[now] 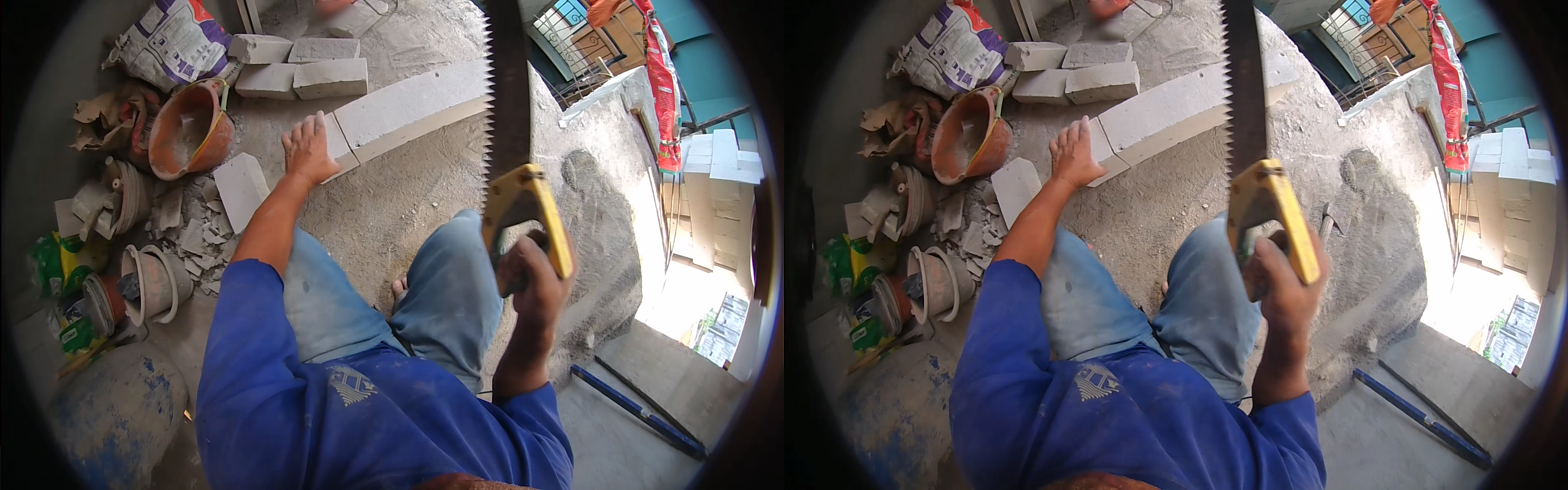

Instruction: The person sits on the floor and uses a hand saw to cut a white rectangular tile into smaller pieces. After sawing, the person uses a hammer to break the tile along the cut line and then measures the resulting pieces with a tape measure.

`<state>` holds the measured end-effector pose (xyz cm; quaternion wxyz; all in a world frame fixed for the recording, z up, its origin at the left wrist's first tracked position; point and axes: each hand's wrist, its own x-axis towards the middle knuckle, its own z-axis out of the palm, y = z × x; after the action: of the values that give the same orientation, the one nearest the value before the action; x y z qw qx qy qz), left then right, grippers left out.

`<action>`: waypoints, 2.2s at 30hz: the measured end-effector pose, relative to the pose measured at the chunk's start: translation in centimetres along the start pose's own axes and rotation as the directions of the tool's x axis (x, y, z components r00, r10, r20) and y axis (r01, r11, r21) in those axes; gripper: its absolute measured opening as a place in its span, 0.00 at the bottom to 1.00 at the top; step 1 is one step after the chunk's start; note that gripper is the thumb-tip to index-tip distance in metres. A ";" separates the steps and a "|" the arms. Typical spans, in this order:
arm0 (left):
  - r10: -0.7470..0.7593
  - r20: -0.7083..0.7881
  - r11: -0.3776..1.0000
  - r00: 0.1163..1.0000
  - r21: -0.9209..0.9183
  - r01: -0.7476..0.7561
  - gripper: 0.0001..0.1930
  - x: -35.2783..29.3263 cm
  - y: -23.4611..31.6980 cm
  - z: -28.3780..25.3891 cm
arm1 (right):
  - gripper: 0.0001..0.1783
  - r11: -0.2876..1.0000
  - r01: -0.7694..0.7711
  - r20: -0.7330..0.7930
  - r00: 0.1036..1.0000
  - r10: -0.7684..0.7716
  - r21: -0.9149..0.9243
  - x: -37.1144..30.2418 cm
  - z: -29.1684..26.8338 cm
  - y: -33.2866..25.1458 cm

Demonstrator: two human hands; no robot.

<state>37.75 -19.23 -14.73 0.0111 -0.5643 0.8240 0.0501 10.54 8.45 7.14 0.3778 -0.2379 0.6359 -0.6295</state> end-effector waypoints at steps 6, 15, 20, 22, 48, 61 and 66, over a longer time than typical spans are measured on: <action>-0.039 0.141 0.999 0.989 -0.003 0.039 0.59 -0.9 1.9 -1.6 | 0.29 0.980 0.159 -0.053 0.985 -0.166 -0.115 1.5 -5.6 0.4; -0.186 0.217 0.965 0.958 -0.144 0.220 0.61 -6.7 7.6 -0.8 | 0.29 0.953 0.065 0.007 0.998 -0.066 -0.296 4.6 -8.2 5.6; -0.087 0.250 0.978 0.964 -0.161 0.130 0.67 -1.3 -1.1 -0.8 | 0.30 0.906 0.108 0.111 0.991 -0.069 -0.409 5.9 -8.9 8.6; -0.048 0.224 0.985 0.973 -0.149 0.083 0.68 -0.2 -1.5 -1.0 | 0.30 0.881 0.118 0.126 0.990 -0.067 -0.458 6.0 -9.2 9.8; -0.262 0.223 -0.208 0.939 -0.963 0.170 0.43 2.7 -8.7 8.9 | 0.26 0.854 -0.169 -0.041 0.984 0.171 -0.492 7.5 -4.5 15.4; -0.233 0.376 -0.255 0.897 -0.914 0.316 0.34 4.0 -10.2 11.1 | 0.21 0.820 0.090 0.081 0.995 -0.053 -0.565 13.0 -0.9 17.6; -0.371 0.359 -0.244 0.856 -0.928 0.283 0.31 0.2 -6.1 10.6 | 0.15 0.840 0.085 0.102 0.994 -0.035 -0.536 15.3 -1.6 19.7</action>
<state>42.99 -20.60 -25.74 -0.4233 -0.5757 0.3190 0.6226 3.53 -0.60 -15.11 0.3034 -0.3819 0.7621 -0.4258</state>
